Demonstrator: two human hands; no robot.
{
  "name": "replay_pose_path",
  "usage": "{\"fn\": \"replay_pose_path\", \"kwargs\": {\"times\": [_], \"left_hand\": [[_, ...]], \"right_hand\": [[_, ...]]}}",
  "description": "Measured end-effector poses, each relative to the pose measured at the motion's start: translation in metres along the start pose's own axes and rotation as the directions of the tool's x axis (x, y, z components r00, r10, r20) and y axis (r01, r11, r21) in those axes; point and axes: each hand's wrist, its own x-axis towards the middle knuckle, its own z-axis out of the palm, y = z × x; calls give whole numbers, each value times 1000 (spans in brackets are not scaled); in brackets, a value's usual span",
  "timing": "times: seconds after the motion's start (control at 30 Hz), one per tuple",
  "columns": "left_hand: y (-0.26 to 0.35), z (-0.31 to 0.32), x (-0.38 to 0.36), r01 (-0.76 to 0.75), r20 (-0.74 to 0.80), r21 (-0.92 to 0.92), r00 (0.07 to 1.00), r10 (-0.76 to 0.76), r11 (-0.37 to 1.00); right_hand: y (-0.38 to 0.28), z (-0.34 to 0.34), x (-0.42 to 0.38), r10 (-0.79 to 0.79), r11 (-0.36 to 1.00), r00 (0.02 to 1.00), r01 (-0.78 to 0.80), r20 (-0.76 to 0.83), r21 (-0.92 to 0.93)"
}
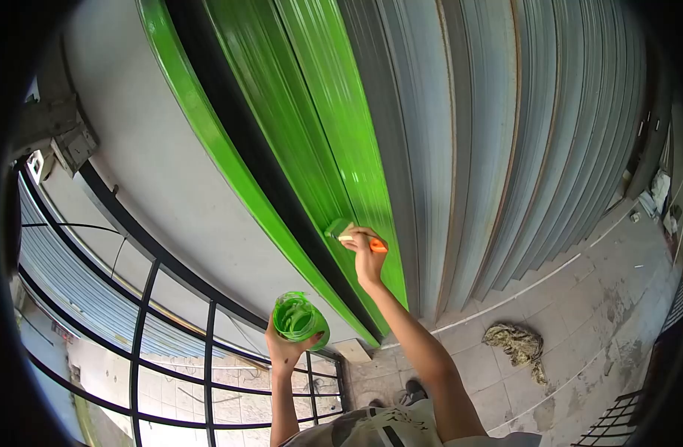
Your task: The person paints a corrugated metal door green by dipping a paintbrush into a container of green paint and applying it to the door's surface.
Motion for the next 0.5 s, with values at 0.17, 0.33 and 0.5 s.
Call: {"fn": "replay_pose_path", "kwargs": {"times": [0.17,0.33,0.5], "left_hand": [[-14,1,-3,30,10,-52,1000,-29,998],[-7,2,-8,64,30,-39,998,-63,997],[-2,0,-6,43,16,-55,999,-42,998]], "right_hand": [[-66,67,23,-121,983,989,109,81,147],[-51,59,22,-194,966,980,182,48,181],[12,-27,-22,31,997,993,-23,-116,67]]}}
